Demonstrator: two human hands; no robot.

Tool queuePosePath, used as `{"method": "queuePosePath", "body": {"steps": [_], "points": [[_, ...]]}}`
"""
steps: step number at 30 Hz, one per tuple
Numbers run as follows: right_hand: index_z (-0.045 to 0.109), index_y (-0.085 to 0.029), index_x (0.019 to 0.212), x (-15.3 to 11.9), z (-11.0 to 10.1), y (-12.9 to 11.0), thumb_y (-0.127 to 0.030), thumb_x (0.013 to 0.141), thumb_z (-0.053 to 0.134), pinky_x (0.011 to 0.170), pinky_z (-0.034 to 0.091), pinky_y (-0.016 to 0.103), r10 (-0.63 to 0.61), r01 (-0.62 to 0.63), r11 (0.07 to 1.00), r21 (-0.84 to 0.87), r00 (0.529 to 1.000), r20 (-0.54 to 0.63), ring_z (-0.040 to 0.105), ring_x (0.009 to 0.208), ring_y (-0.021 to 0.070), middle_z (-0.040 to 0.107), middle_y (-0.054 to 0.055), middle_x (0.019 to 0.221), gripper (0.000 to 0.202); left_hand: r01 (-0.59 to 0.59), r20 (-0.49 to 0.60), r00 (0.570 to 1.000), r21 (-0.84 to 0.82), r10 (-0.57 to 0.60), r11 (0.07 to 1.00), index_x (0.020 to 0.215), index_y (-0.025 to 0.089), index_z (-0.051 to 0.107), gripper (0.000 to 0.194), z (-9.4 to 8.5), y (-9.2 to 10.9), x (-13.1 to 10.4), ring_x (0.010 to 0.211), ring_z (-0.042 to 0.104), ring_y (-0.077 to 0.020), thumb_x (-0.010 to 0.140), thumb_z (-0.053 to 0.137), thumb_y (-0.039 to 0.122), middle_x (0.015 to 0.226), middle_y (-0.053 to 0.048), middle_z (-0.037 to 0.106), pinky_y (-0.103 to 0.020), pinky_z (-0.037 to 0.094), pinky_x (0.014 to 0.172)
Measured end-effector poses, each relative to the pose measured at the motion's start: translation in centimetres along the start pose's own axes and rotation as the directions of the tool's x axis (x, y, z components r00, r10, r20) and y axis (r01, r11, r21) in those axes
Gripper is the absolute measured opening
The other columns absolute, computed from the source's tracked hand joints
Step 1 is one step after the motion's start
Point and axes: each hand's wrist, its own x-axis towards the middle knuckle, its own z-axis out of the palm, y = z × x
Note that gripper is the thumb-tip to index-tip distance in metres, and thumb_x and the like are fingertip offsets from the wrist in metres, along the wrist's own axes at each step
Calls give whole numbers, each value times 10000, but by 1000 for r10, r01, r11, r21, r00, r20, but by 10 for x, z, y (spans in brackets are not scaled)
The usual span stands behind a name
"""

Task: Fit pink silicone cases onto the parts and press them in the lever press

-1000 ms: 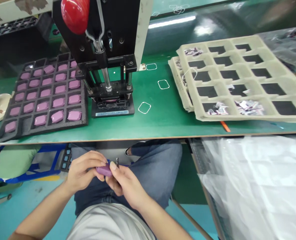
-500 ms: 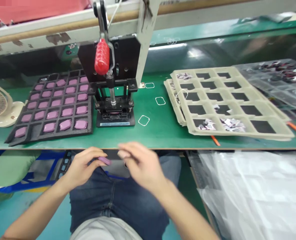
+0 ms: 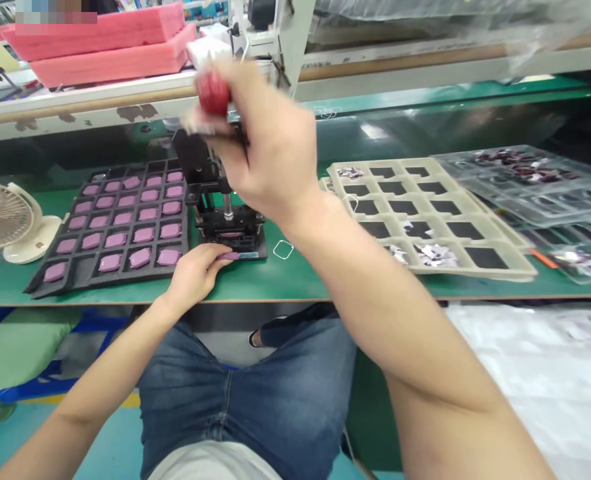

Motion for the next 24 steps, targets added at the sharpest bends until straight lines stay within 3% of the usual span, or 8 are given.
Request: {"method": "queuePosePath", "body": {"steps": [4,7,10,13,15,17,21,24], "points": [[689,133,1272,18,-14,-1,-523,1135,278,971,476,301,-82,44,987,-152,963,-256,710,1159,193,711,126,1061,786,-25,-33,999,-36,24,999,1253,164,700,164,-11,6,-2,1127,695,-233,1126,631,243,1201,-70,734,-397,584,1026],[753,-37,993,-28,-10,-13,-259,1154,470,868,526,276,-69,24,986,-164,960,-270,699,895,155,727,107,927,394,-16,-116,993,-60,9,998,1292,186,712,189,-30,14,-8,1188,677,-226,1116,644,195,1257,-73,723,-402,563,1080],[803,-189,1071,-102,12,-17,-303,1146,527,629,462,282,27,5,988,-154,980,199,709,787,129,798,13,1005,308,49,-215,975,6,-47,999,1274,214,752,200,-50,17,-16,1176,665,-213,1092,685,167,1258,-69,703,-378,555,1069],[763,-254,1365,-145,41,-7,-345,1163,487,634,487,342,187,-85,975,-203,807,559,767,1036,200,743,12,1396,354,79,-232,971,62,-62,995,1254,217,771,178,-58,13,-18,1096,680,-199,1093,698,200,1192,-68,702,-347,574,1009],[689,-247,1494,-149,56,2,-348,1157,477,663,510,387,252,-98,960,-262,707,661,762,1093,267,681,45,1502,410,69,-203,978,75,-52,995,1251,208,768,171,-56,7,-15,1092,690,-202,1104,681,217,1186,-69,709,-353,579,1026],[627,-237,1563,-142,65,10,-344,1138,509,709,537,417,264,-91,957,-274,660,703,751,1132,319,687,76,1487,454,53,-184,982,91,-35,994,1249,194,763,171,-50,1,-8,1100,694,-211,1111,666,223,1192,-77,712,-365,583,1039],[641,-239,1543,-136,62,16,-352,1132,544,798,590,423,209,-95,975,-199,690,693,736,1213,332,712,81,1446,437,11,-173,985,166,18,986,1267,165,743,188,-37,-6,3,1115,692,-232,1106,649,197,1207,-96,711,-395,594,1051],[647,-190,1517,-157,47,16,-284,1141,514,838,625,374,182,-150,983,-103,800,572,733,1260,269,683,84,1497,410,-18,-159,986,212,52,977,1270,140,728,200,-28,-11,10,1137,684,-242,1093,634,151,1217,-110,710,-411,596,1070]]}}
